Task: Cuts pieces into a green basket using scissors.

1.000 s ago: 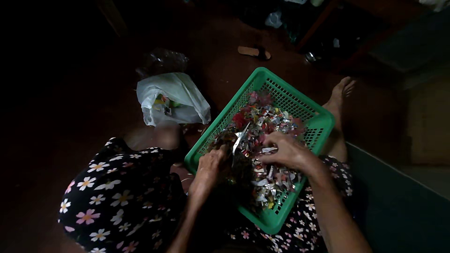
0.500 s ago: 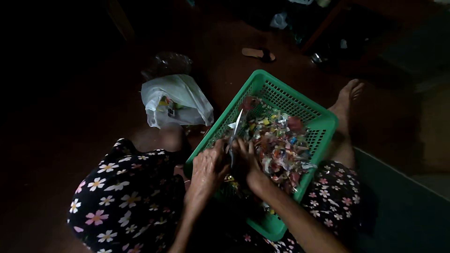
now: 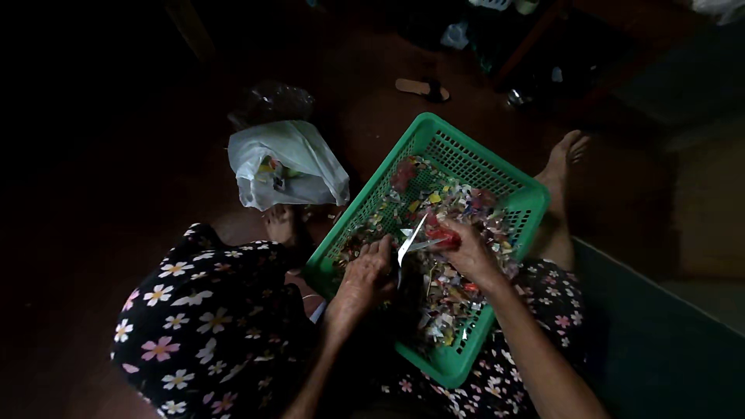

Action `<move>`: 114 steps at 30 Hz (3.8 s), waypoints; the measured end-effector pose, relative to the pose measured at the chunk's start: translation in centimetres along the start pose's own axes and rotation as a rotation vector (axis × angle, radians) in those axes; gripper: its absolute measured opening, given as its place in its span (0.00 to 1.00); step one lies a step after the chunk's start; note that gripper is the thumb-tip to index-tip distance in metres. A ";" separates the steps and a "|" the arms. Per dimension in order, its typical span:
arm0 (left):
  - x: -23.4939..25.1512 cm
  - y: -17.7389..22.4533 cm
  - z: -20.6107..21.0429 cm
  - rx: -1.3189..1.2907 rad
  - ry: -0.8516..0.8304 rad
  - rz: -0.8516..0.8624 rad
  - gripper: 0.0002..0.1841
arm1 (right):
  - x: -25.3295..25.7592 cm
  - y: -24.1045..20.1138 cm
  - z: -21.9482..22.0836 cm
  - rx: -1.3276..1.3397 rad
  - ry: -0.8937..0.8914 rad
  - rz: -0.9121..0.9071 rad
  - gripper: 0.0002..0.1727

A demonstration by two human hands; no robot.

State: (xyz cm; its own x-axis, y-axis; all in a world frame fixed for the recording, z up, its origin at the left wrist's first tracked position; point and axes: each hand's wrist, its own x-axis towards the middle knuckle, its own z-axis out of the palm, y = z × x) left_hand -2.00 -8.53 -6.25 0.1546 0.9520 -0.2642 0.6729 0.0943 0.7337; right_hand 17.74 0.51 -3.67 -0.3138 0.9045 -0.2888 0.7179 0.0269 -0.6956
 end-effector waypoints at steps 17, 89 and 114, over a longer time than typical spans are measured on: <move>0.6 0.9 0.3 -0.019 -0.086 -0.041 0.18 | 0.3 -1.6 -1.1 -0.239 -0.227 0.209 0.27; 5.8 5.1 -12.7 0.627 0.005 0.224 0.13 | 5.0 2.5 -6.5 -0.364 0.055 0.204 0.15; 7.4 4.2 -10.2 0.581 -0.066 0.333 0.23 | 4.4 1.5 -5.8 0.499 0.058 -0.105 0.06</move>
State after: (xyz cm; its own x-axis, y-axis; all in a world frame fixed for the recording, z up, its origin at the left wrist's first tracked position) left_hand -5.42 1.93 1.29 0.4528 0.8816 -0.1331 0.8586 -0.3909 0.3316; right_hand 21.10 7.03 -2.18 -0.3233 0.9303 -0.1731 0.2959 -0.0744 -0.9523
